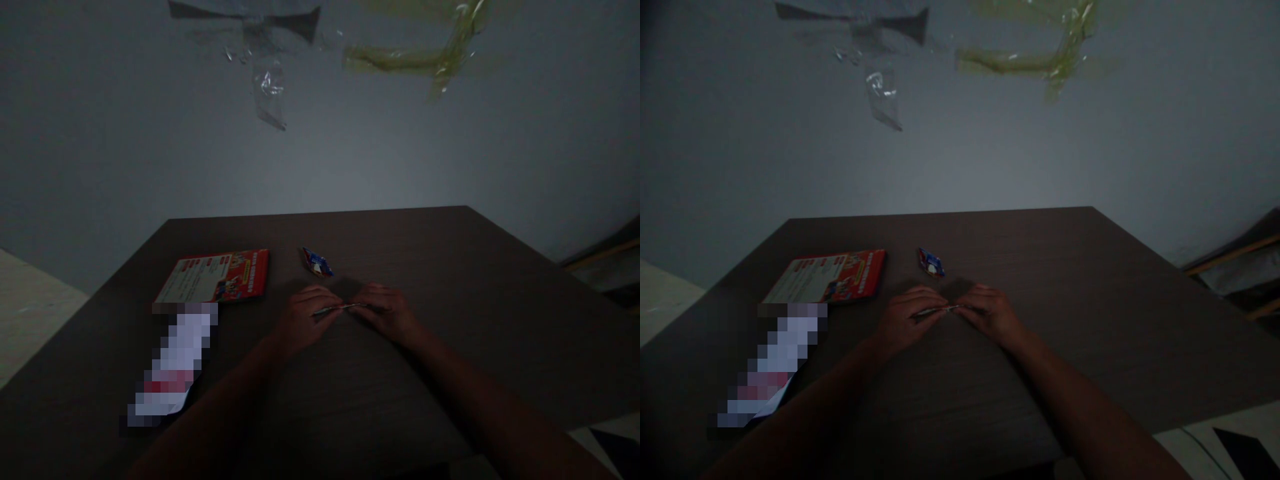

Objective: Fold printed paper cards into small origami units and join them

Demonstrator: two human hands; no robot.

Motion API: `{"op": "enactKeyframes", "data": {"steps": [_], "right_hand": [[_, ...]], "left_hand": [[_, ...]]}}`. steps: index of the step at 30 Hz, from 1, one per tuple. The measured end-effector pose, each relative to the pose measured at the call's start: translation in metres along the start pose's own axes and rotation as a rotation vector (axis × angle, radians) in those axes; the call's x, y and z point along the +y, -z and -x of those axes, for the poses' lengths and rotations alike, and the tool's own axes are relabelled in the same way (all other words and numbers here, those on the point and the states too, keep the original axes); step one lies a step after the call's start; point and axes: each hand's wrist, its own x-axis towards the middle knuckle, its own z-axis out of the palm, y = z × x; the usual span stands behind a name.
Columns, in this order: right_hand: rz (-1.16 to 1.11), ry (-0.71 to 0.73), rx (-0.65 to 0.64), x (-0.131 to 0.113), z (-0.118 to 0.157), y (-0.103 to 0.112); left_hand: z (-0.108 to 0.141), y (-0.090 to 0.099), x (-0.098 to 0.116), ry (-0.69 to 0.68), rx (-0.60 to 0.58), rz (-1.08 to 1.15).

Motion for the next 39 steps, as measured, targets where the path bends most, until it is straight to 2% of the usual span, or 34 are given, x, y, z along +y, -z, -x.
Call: {"op": "enactKeyframes", "data": {"steps": [13,19,27,35,39], "right_hand": [[-0.011,0.030,0.020,-0.003,-0.001,-0.001],[0.007,0.040,0.005,-0.002,-0.001,-0.002],[-0.011,0.040,0.034,-0.003,0.000,-0.004],[-0.005,0.100,0.040,-0.005,0.000,-0.003],[-0.014,0.066,0.065,-0.006,0.001,-0.004]], "left_hand": [[-0.002,0.001,0.003,-0.052,0.013,0.010],[-0.001,0.001,0.003,-0.001,-0.020,0.023],[-0.001,0.001,0.005,-0.017,0.006,0.015],[0.000,0.000,0.010,0.019,-0.044,-0.036],[0.000,-0.001,0.010,-0.004,-0.016,-0.036]]}}
